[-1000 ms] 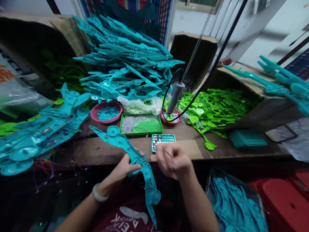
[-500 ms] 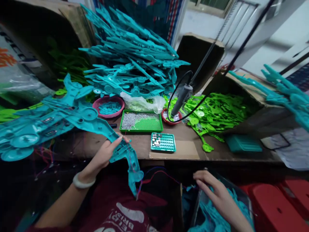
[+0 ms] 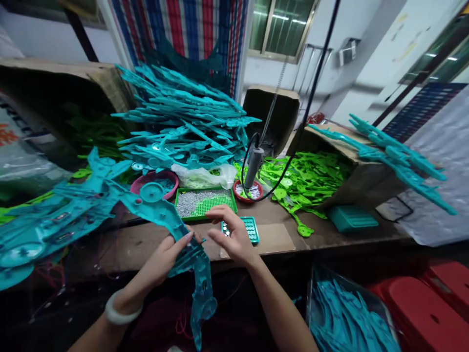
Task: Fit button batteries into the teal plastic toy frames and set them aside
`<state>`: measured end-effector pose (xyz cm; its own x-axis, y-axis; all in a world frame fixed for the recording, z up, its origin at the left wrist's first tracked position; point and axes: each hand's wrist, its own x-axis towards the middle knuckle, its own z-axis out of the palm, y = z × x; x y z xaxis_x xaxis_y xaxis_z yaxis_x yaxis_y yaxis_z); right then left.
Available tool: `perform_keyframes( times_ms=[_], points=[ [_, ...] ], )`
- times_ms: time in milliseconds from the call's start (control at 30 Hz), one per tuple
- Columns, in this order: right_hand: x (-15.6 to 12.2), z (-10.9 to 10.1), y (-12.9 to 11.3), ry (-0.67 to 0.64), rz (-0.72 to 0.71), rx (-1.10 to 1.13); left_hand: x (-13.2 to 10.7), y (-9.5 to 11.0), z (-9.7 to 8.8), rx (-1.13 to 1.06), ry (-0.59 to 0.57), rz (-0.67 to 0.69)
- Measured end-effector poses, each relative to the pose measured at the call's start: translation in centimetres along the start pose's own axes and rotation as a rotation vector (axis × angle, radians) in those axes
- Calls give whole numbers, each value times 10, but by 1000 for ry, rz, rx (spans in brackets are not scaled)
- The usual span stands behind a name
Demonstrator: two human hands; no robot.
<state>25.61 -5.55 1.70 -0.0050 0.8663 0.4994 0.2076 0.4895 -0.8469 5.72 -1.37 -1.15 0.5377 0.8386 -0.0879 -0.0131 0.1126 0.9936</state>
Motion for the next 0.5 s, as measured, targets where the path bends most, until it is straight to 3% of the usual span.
perform_keyframes(
  times_ms=[67, 167, 267, 400, 500],
  points=[
    [-4, 8, 3, -63, 31, -64, 2, -8, 0, -18, 57, -26],
    [-6, 18, 6, -124, 76, -54, 5, -13, 1, -12, 55, -5],
    [-5, 22, 10, -55, 84, 108, 8, -14, 0, -10, 20, -6],
    [-6, 23, 10, 16, 87, 483, 11, -22, 0, -18, 28, -78],
    [-9, 16, 5, 160, 0, 513, 13, -32, -1, -20, 5, -113]
  ],
)
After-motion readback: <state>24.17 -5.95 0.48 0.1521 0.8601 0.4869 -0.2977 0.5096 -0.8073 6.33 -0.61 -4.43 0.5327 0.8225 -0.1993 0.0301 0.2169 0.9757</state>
